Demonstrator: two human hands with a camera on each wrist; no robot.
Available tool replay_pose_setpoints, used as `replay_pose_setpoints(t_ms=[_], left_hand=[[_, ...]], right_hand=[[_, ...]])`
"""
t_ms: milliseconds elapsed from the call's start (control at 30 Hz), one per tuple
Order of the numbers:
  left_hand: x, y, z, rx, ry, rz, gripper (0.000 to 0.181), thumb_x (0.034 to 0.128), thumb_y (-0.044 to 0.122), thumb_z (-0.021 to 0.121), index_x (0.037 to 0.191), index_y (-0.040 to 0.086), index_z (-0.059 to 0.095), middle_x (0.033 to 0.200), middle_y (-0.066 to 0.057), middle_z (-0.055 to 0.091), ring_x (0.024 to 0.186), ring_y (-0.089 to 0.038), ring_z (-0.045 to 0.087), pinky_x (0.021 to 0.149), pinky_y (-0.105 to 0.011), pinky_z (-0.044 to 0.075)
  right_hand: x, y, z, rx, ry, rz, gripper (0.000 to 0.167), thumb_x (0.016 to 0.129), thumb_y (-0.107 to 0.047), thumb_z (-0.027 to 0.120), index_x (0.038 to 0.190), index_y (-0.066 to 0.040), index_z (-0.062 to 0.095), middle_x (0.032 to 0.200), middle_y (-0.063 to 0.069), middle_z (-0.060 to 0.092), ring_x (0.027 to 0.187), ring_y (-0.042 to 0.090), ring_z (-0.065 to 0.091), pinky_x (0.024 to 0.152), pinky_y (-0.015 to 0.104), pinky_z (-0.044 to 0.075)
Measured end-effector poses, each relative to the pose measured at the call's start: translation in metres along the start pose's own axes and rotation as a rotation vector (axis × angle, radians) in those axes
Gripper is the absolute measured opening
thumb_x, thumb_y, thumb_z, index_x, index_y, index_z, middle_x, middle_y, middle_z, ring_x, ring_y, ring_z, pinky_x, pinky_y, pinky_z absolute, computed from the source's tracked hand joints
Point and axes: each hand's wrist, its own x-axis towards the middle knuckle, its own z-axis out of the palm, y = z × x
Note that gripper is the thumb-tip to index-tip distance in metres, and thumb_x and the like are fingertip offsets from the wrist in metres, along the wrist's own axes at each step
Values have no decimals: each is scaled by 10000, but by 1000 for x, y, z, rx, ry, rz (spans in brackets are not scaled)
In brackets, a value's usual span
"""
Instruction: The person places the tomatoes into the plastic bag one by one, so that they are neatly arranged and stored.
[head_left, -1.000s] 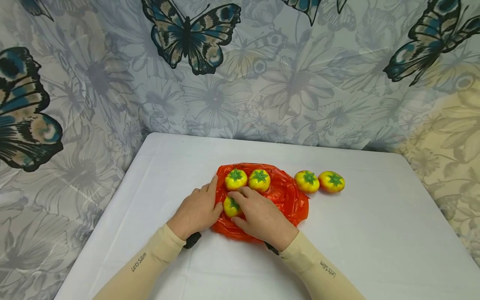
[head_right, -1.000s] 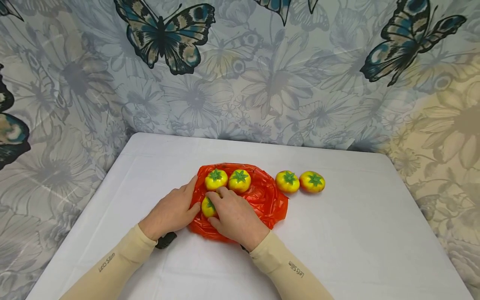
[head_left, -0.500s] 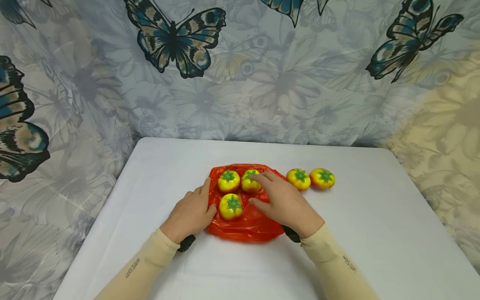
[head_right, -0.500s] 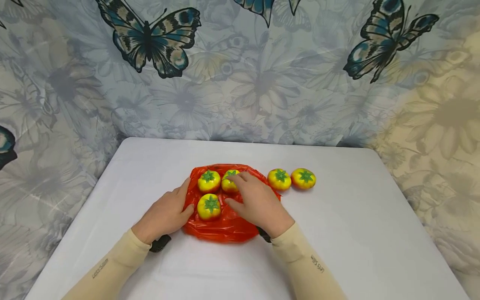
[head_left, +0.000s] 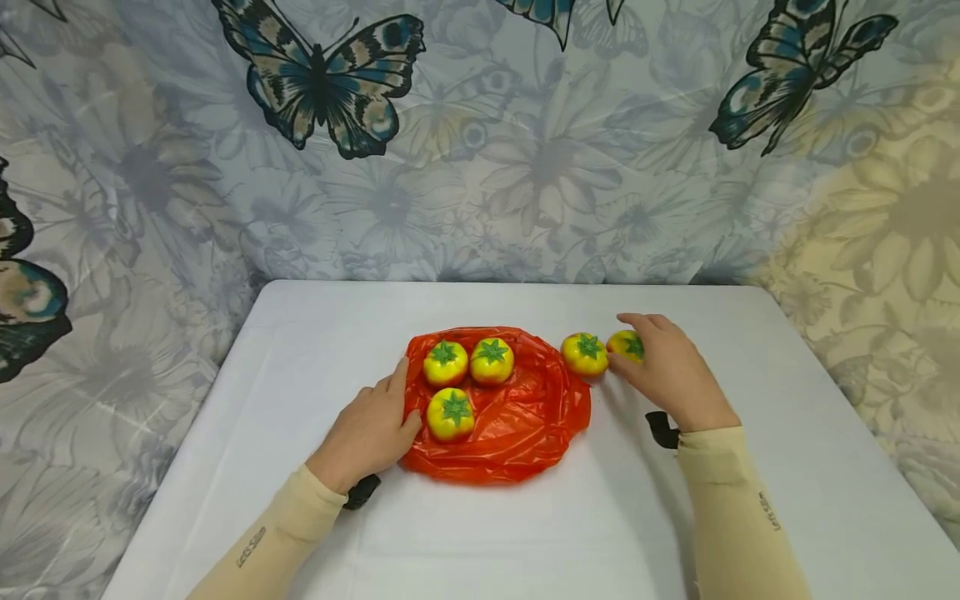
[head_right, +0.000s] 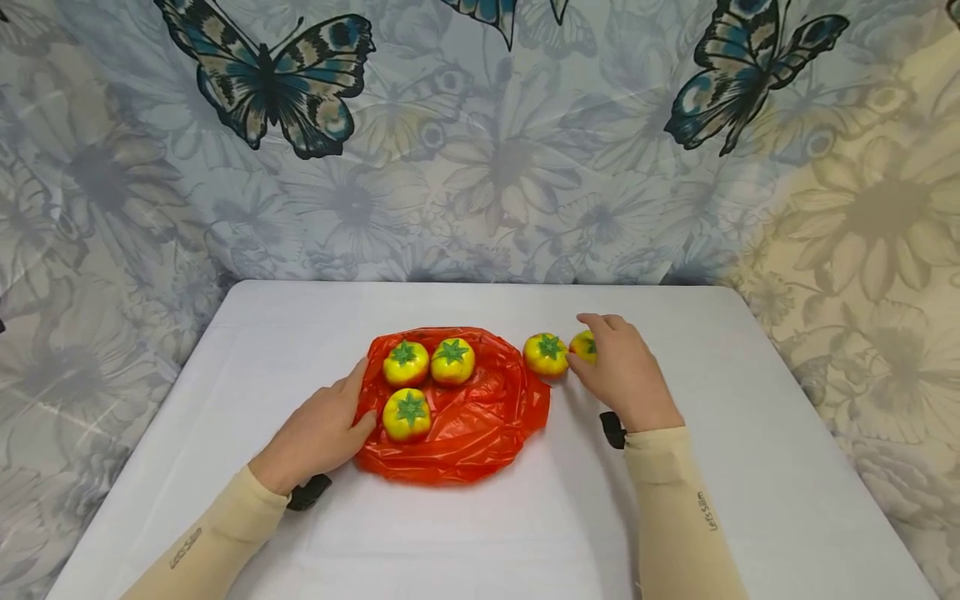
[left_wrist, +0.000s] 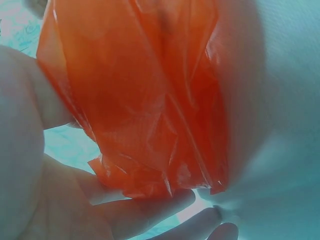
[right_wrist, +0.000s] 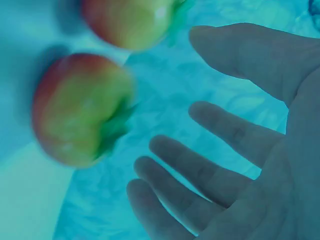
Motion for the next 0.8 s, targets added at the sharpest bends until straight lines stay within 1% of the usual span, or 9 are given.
replay_pose_setpoints(t_ms=[133,233,500,800], left_hand=[[-1,0,0,1,5,5,825,1056,295,620,1695,-50,228,1530,-287,590,1200,-459,681,1051,-574,577],[-1,0,0,13,12,8,821,1055,298,623,1691,-54,240,1515,-286,604,1187,-454,685,1034,-568,586],[0,-1,0,28,15,16,811,1056,300,625,1683,-59,259,1506,-287,611,1191,-456,679,1020,-562,591],[0,-1,0,23,13,7,813,1053,298,635,1682,-60,262,1510,-286,608,1193,-455,673,1018,-568,591]], right_hand=[[4,17,2,7,-65,57,731,997,-360,754,1600,-51,480,1585,333,472,1444,569,440,1184,747,364],[7,25,5,17,-90,80,752,989,-365,768,1606,-52,474,1589,336,462,1438,571,445,1182,752,367],[10,35,15,45,-94,84,745,981,-320,786,1605,-58,473,1553,339,497,1384,556,506,1147,744,411],[15,41,19,20,-87,65,720,995,-306,777,1594,-44,475,1504,346,533,1356,546,528,1144,726,423]])
